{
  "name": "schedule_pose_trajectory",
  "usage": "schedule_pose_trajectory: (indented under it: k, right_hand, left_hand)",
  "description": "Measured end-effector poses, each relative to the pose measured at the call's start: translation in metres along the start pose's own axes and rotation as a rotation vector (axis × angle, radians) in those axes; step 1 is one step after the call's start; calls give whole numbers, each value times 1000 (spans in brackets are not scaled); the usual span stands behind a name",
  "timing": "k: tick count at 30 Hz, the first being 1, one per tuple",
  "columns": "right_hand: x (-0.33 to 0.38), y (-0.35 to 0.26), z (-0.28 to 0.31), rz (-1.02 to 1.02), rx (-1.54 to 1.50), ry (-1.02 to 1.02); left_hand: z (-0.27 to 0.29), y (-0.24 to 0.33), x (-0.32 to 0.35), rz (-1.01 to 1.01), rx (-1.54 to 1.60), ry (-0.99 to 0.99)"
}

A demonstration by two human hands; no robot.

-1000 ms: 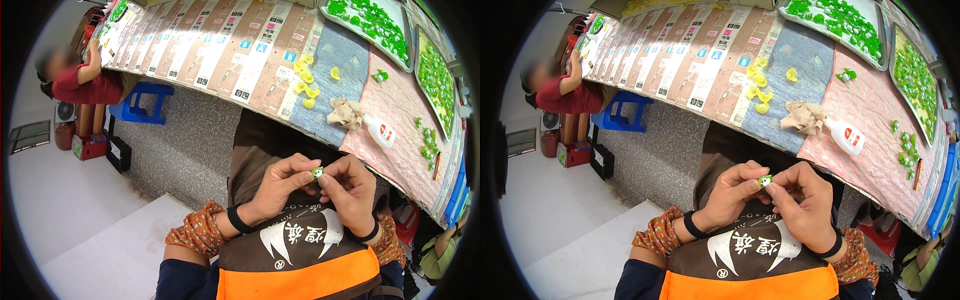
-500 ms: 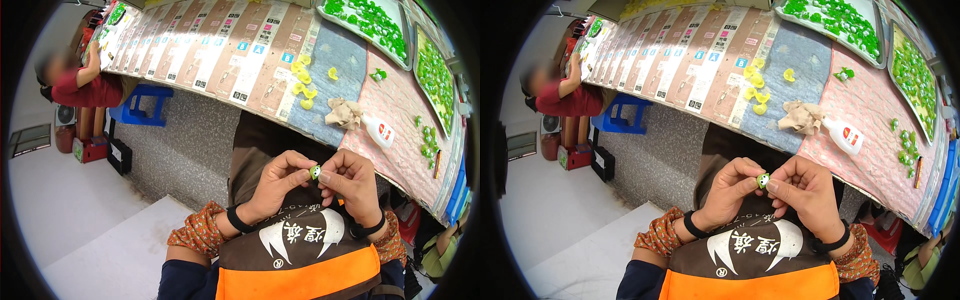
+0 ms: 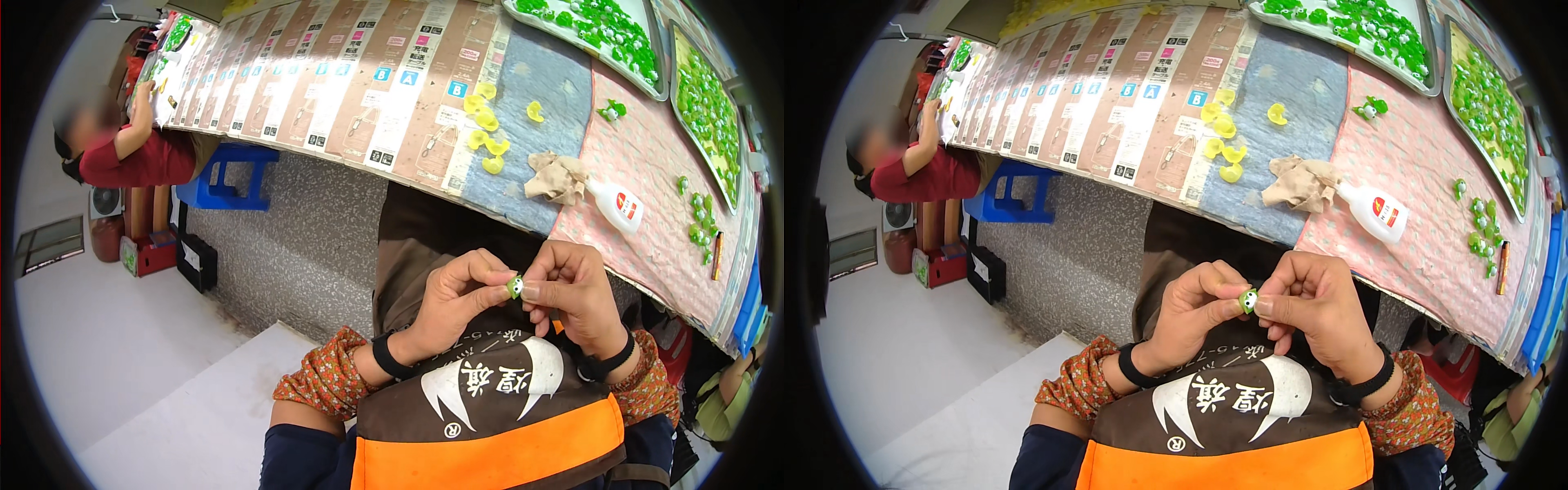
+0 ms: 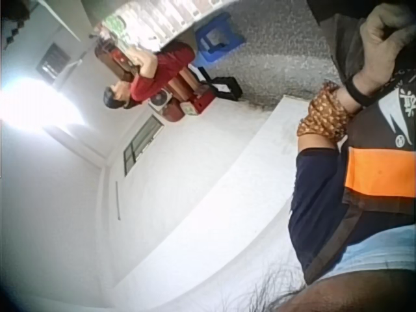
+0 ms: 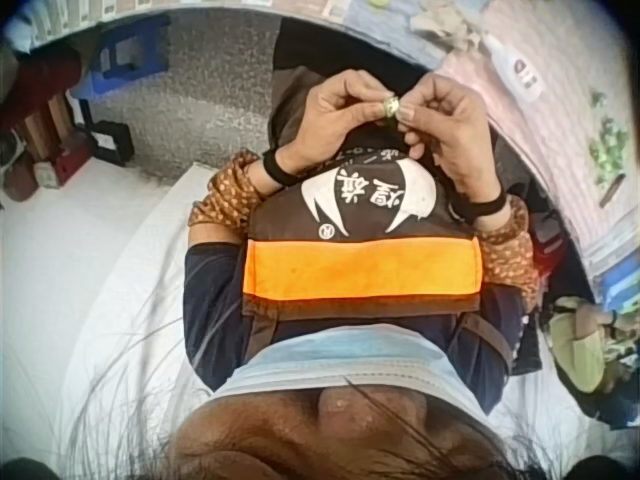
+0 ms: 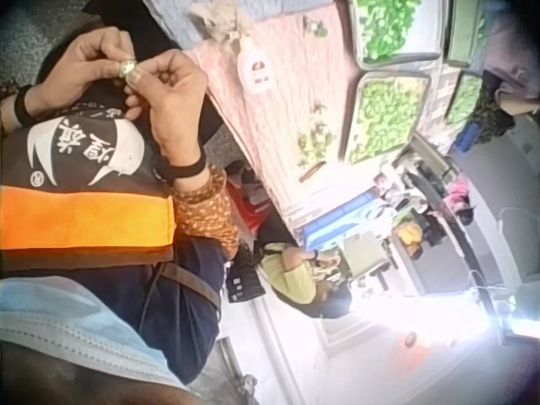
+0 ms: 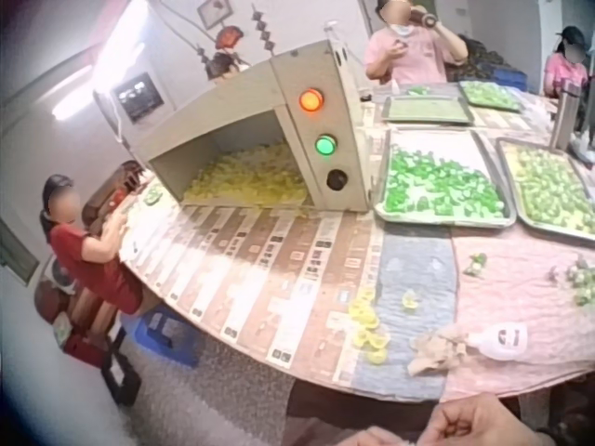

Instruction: Applying adhesive and assembling eyes onto small green plastic toy components.

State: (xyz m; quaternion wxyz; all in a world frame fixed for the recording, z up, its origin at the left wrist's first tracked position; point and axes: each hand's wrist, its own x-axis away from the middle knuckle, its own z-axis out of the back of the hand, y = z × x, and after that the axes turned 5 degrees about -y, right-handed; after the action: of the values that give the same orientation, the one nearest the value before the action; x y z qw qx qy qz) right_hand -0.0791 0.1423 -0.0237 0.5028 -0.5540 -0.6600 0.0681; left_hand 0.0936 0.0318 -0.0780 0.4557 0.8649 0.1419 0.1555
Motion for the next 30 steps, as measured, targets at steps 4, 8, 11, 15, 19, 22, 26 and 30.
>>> schedule_pose_trajectory:
  k: [4, 8, 11, 15, 19, 22, 26, 30]
  right_hand:
    - [1, 2, 2, -10, -18, -12]
    - [0, 2, 2, -8, -10, -17]
    - [0, 3, 2, -3, -9, -19]
    - [-1, 4, 2, 4, -12, -15]
    - [-1, 3, 0, 21, -3, 2]
    - [-1, 1, -2, 49, 62, -7]
    - [4, 5, -8, 146, 155, 8]
    - [2, 16, 1, 608, 635, 22]
  left_hand:
    - [-2, -1, 1, 1, 13, -4]
    - [-1, -3, 1, -10, 10, -18]
    - [0, -3, 2, -18, 9, -27]
    - [0, -2, 1, 7, 0, -26]
    - [1, -4, -1, 18, 20, -25]
    - [4, -1, -1, 24, 23, -17]
    - [5, 6, -2, 7, 34, -42]
    - [-3, 20, -3, 182, 180, -28]
